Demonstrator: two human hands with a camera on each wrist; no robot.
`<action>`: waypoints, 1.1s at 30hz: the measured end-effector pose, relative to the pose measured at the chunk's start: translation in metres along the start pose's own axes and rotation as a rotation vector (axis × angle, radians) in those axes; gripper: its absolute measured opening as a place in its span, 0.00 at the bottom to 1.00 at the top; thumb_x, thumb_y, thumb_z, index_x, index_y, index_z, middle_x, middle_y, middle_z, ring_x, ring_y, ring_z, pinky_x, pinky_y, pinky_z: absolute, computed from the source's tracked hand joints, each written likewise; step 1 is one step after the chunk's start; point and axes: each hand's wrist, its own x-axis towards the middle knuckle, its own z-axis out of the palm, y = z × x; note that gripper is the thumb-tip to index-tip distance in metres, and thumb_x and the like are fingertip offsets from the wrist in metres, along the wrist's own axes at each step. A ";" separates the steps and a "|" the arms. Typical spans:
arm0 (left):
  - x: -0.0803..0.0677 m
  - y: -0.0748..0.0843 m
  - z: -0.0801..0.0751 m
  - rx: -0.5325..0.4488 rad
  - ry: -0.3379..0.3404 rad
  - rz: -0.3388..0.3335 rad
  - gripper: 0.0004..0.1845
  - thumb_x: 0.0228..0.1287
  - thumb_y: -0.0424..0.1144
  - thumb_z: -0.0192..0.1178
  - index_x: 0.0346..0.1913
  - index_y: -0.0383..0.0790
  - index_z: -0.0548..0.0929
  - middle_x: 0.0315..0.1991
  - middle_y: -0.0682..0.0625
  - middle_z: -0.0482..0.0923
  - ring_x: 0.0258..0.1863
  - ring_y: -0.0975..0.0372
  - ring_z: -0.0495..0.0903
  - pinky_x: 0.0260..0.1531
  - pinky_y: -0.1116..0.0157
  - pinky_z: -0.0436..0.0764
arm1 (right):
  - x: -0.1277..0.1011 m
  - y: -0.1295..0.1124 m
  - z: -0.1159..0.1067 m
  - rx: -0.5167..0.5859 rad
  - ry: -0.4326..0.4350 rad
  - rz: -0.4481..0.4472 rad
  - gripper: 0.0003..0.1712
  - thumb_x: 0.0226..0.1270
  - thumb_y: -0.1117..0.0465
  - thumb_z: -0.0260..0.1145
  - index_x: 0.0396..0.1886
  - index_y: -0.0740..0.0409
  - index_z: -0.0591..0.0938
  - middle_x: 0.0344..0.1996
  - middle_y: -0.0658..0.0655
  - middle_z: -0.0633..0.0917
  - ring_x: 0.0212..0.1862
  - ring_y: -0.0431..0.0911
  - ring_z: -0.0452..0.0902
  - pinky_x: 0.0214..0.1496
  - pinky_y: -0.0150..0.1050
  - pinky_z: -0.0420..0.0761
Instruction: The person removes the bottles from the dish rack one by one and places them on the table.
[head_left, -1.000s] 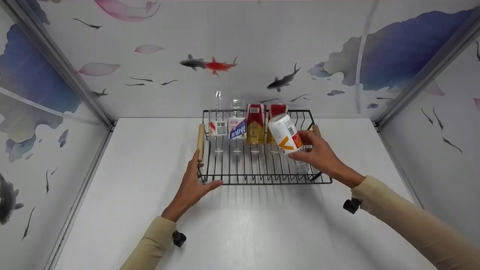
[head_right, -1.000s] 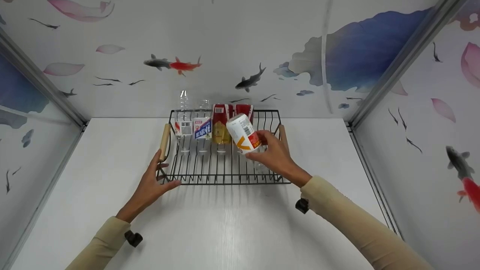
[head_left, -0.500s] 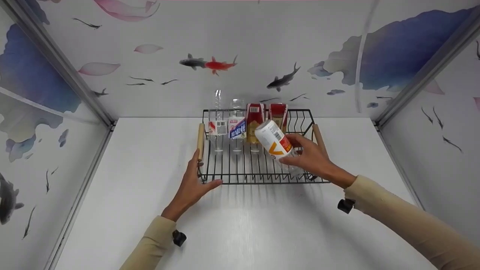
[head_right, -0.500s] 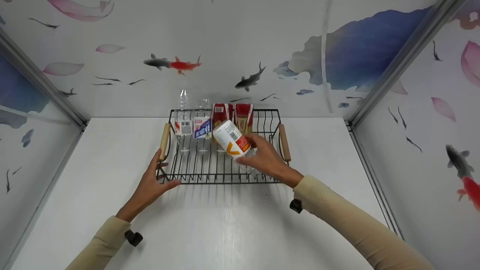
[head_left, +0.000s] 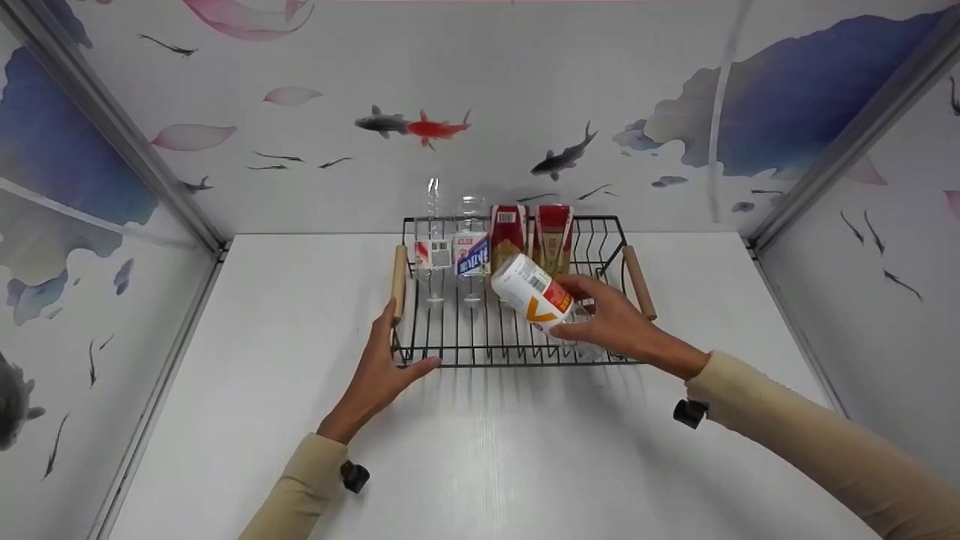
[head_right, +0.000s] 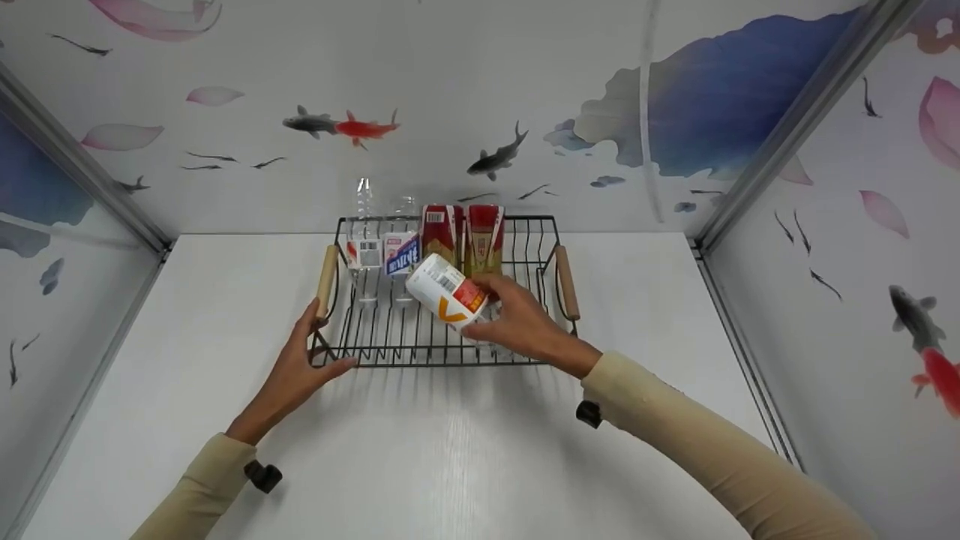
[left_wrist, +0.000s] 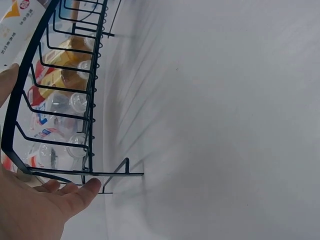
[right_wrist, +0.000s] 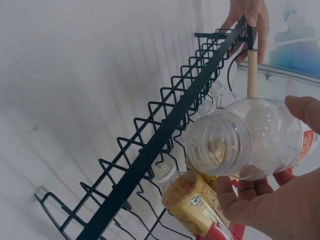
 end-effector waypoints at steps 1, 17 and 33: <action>0.000 0.000 0.000 0.003 0.000 0.004 0.67 0.65 0.55 0.81 0.92 0.47 0.42 0.87 0.36 0.51 0.86 0.41 0.55 0.80 0.32 0.61 | 0.000 0.000 0.000 -0.001 -0.003 -0.003 0.46 0.66 0.59 0.84 0.79 0.59 0.73 0.69 0.59 0.82 0.66 0.56 0.78 0.72 0.63 0.79; -0.006 0.014 -0.015 0.036 -0.003 0.087 0.62 0.66 0.53 0.80 0.90 0.39 0.50 0.87 0.37 0.50 0.84 0.44 0.59 0.79 0.38 0.69 | -0.008 -0.006 -0.005 -0.013 -0.050 -0.023 0.45 0.66 0.60 0.84 0.80 0.60 0.74 0.68 0.58 0.81 0.66 0.55 0.78 0.70 0.59 0.81; -0.015 0.045 -0.020 0.211 -0.051 0.215 0.57 0.68 0.52 0.79 0.89 0.38 0.56 0.88 0.37 0.50 0.86 0.42 0.56 0.79 0.33 0.65 | -0.009 -0.011 -0.007 -0.101 -0.154 -0.057 0.46 0.66 0.59 0.84 0.80 0.61 0.74 0.66 0.59 0.82 0.65 0.56 0.78 0.69 0.60 0.82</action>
